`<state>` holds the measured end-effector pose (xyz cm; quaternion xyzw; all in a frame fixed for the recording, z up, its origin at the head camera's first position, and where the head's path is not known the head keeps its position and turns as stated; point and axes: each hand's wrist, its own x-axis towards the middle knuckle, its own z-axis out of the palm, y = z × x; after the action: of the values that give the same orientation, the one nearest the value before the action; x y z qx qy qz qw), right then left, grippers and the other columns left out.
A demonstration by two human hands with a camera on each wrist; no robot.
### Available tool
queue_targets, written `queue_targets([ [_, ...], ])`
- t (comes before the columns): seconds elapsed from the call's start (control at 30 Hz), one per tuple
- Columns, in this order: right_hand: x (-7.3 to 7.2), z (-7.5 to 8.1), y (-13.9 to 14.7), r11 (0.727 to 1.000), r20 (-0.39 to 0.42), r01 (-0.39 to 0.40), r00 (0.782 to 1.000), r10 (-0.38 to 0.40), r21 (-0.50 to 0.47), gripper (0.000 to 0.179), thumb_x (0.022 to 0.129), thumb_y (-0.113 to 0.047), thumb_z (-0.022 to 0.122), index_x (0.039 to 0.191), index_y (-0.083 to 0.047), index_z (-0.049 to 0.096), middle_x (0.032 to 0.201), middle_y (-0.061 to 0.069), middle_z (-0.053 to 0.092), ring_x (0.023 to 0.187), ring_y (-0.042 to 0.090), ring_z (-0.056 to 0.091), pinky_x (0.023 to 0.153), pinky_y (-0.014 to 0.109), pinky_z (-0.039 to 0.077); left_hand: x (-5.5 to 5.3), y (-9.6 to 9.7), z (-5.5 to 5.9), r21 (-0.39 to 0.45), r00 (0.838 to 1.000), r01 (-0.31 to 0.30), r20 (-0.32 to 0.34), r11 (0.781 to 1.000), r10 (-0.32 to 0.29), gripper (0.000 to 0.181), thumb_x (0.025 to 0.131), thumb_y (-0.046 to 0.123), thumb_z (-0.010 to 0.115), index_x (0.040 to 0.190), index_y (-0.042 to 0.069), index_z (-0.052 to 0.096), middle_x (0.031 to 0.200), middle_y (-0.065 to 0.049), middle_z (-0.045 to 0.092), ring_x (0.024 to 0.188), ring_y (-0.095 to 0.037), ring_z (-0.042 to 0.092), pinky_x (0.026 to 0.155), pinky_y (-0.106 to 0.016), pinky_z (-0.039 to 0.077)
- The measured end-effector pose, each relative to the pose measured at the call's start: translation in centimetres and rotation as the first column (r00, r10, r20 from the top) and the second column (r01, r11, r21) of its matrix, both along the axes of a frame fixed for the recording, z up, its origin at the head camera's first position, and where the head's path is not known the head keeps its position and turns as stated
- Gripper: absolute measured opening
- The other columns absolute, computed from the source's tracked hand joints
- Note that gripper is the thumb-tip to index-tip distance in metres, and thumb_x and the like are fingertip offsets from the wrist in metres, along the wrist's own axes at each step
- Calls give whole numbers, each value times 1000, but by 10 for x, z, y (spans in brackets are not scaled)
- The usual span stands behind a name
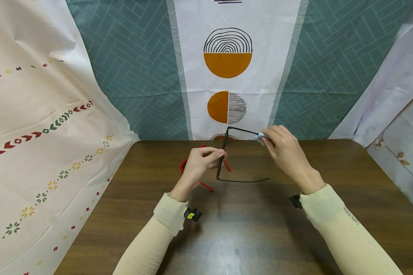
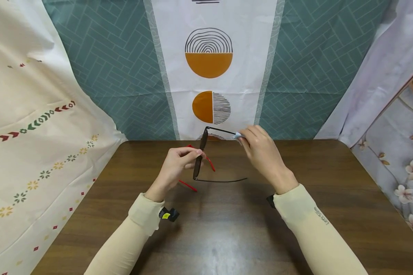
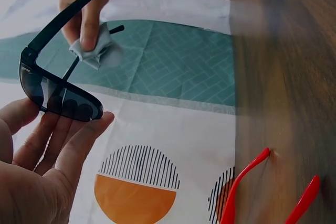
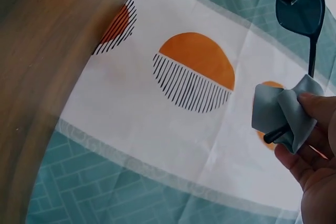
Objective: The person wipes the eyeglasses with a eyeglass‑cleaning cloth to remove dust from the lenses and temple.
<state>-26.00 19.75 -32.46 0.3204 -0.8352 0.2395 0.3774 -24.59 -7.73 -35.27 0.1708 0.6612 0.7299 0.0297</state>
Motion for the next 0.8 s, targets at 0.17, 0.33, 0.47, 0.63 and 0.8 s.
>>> queue_targets([
  [0.17,0,-4,3,1000,21,8,1000,-7,-30,14,92,5,74,106,7,72,96,14,70,87,29,59,76,40,52,0,1,-1,29,1000,-3,16,1000,3,22,101,10,68,109,-11,74,99,-11,76,88,-21,76,89,-44,61],
  [0.33,1,-6,6,998,37,24,999,-22,-59,14,93,5,74,106,6,72,95,14,69,86,27,57,72,36,48,0,1,-1,54,1000,-1,13,999,0,23,102,11,68,107,-11,74,97,-10,76,84,-21,76,89,-43,62],
  [0.47,2,-8,7,996,39,30,999,-27,-79,13,92,4,75,105,5,72,94,13,69,84,26,57,71,31,44,0,1,-1,59,1000,-1,8,998,1,23,102,11,68,105,-10,74,96,-12,75,81,-21,74,89,-44,62],
  [0.63,2,-10,10,991,46,31,999,-25,-131,15,89,5,77,103,5,73,93,13,70,84,26,58,72,26,42,-1,-1,-3,67,1000,-5,20,998,4,22,102,12,68,104,-8,75,96,-12,75,80,-21,72,91,-47,61],
  [0.8,3,-10,13,979,78,25,997,-9,-203,16,88,6,78,103,6,74,92,14,71,87,26,62,78,24,44,-1,-2,-2,87,999,-1,38,996,-2,24,103,15,67,105,-8,74,97,-12,74,82,-24,73,92,-47,60],
])
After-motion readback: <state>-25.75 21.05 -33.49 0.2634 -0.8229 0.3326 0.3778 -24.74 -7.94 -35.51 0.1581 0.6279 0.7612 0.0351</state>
